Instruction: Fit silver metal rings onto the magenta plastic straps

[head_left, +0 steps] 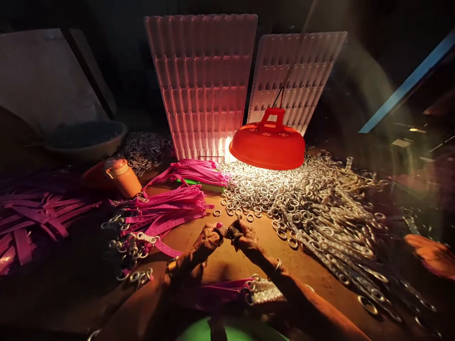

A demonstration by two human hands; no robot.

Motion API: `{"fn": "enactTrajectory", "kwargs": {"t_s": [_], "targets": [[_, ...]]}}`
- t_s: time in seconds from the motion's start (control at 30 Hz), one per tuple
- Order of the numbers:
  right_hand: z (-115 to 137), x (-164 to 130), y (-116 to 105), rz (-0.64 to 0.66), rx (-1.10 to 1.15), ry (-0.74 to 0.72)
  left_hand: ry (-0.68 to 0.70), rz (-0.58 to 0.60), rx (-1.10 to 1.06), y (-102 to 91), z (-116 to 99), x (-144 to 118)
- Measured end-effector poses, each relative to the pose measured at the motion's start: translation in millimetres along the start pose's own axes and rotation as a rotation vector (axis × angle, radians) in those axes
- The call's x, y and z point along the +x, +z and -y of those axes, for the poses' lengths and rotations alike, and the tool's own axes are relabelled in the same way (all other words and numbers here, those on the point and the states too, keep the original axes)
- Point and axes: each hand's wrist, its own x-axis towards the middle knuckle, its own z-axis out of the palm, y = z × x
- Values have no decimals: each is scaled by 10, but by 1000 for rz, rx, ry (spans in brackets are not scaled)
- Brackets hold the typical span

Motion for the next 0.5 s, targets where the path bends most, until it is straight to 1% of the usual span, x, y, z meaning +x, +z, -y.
{"fn": "enactTrajectory", "kwargs": {"t_s": [0.07, 0.1, 0.13, 0.17, 0.2, 0.23, 0.27, 0.3, 0.4, 0.43, 0.5], "targets": [[-51, 22, 18, -133, -235, -192, -72, 44, -55, -66, 37, 24], [-71, 35, 27, -169, -342, -299, -128, 53, -79, -97, 62, 33], [-87, 52, 33, -169, -426, -396, -173, 55, -100, -125, 90, 43], [-98, 72, 35, -142, -483, -472, -196, 59, -112, -145, 117, 55], [-103, 97, 34, -94, -512, -522, -193, 64, -115, -157, 145, 71], [-104, 129, 26, -55, -507, -542, -176, 69, -104, -158, 171, 93], [-98, 170, 12, -39, -452, -515, -160, 62, -93, -147, 195, 121], [-85, 219, -9, -45, -364, -447, -160, 34, -93, -126, 219, 155], [-13, 420, -133, -119, -79, -208, -235, -116, -158, -30, 289, 262], [19, 496, -193, -136, 12, -151, -236, -154, -179, 0, 314, 287], [85, 633, -324, -140, 208, -60, -175, -194, -230, 40, 365, 308]]}}
